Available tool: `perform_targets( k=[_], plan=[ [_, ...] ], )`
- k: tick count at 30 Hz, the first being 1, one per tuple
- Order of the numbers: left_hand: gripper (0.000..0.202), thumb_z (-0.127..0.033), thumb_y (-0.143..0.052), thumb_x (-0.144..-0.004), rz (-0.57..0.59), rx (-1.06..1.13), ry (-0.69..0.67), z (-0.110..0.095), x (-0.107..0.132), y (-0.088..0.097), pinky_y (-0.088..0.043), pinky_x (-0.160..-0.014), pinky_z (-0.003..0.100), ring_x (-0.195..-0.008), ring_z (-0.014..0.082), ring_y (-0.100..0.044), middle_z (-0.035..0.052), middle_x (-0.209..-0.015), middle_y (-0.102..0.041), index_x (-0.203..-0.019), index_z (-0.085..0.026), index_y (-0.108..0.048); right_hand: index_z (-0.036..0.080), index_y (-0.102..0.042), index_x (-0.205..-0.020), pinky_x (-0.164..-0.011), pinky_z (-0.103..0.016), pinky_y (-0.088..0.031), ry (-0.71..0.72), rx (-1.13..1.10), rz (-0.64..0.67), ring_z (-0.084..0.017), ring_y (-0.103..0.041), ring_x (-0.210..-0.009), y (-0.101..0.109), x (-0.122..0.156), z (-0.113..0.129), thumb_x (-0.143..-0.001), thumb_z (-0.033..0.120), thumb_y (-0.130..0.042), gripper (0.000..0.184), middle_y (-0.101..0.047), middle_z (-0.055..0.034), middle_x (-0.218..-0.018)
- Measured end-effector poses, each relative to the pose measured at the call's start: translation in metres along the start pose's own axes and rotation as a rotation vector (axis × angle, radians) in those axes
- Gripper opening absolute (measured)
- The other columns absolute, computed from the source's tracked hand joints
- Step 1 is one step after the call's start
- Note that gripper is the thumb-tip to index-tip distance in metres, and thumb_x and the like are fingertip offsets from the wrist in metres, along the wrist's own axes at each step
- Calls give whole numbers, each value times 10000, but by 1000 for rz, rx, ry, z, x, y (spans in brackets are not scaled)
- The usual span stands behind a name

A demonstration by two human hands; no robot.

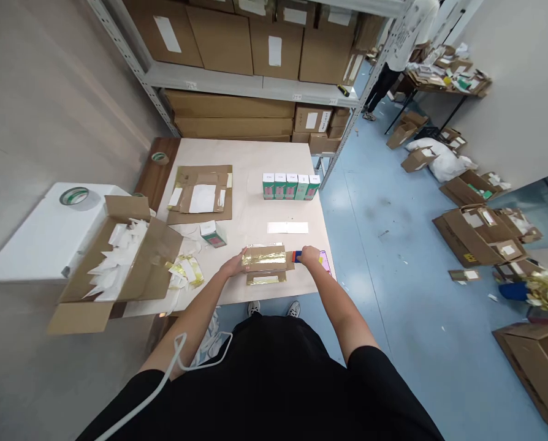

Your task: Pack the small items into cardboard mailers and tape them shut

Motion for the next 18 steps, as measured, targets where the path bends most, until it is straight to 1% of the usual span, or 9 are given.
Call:
perform_targets(
  k=[1,3,6,8,11,13,15,17,18],
  plan=[
    [1010,-526,-823,-731,31,-57,-14,1,-1,-1,-461,-1039,403,-1371,377,-566,188,-1555,-538,-1594,-239,-384,142,-744,-1146,-786,-302,-520,8,5,2,-281,-740,-998,-3,-1,6,-879,409,-748,378,-764,-175,-1086],
    [1036,-546,-804,-767,60,-99,-24,3,-4,-2,-466,-1043,419,-1385,392,-552,201,-1592,-492,-1628,-227,-324,142,-746,-1149,-801,-306,-515,30,7,3,-284,-739,-1006,-8,-4,18,-891,405,-742,369,-764,-182,-1091],
    [1061,-529,-820,-768,55,-94,-19,6,-7,-3,-467,-1048,430,-1376,400,-562,184,-1599,-489,-1648,-252,-297,138,-746,-1144,-846,-315,-498,82,-3,-21,-286,-731,-1033,-17,-8,28,-915,412,-720,358,-760,-196,-1119],
    [1072,-507,-839,-755,35,-79,-17,8,-8,-4,-467,-1054,420,-1367,388,-576,153,-1591,-509,-1652,-289,-294,129,-736,-1160,-904,-337,-477,121,-18,-58,-291,-722,-1060,-23,-9,29,-936,404,-698,356,-756,-208,-1133],
    [1092,-487,-865,-723,15,-57,1,10,-9,-6,-470,-1055,407,-1344,372,-600,126,-1565,-547,-1646,-313,-310,118,-724,-1162,-967,-375,-443,114,-45,-71,-305,-708,-1102,-37,-7,21,-955,337,-676,305,-755,-221,-1126],
    [1076,-485,-866,-721,0,-55,2,11,-9,-6,-473,-1051,400,-1335,367,-609,123,-1554,-560,-1639,-312,-331,121,-716,-1155,-942,-374,-452,58,-78,-63,-307,-710,-1087,-49,-3,12,-966,353,-661,304,-757,-216,-1108],
    [1045,-488,-859,-733,-9,-67,0,12,-8,-6,-480,-1038,391,-1329,366,-616,121,-1544,-571,-1630,-311,-354,130,-692,-1181,-885,-357,-473,-52,-166,-88,-300,-715,-1046,-63,2,3,-995,453,-608,382,-757,-202,-1102],
    [1029,-502,-856,-735,0,-85,14,12,-9,-6,-489,-1020,389,-1316,373,-625,126,-1530,-584,-1623,-304,-373,121,-653,-1233,-865,-353,-484,-186,-306,-151,-297,-710,-1036,-79,7,-4,-1042,506,-485,462,-745,-204,-1122],
    [1033,-512,-859,-728,9,-89,27,13,-9,-6,-494,-1012,392,-1305,378,-632,132,-1519,-594,-1619,-296,-383,111,-634,-1257,-876,-356,-484,-228,-373,-183,-298,-701,-1056,-86,9,-6,-1062,486,-425,471,-734,-211,-1147]
  ],
)
Point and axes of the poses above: each hand's wrist, its own x-axis away from the middle knuckle, its own y-axis out of the back of the hand, z = x × y, the point moved 1 cm from there along -x, towards the middle knuckle
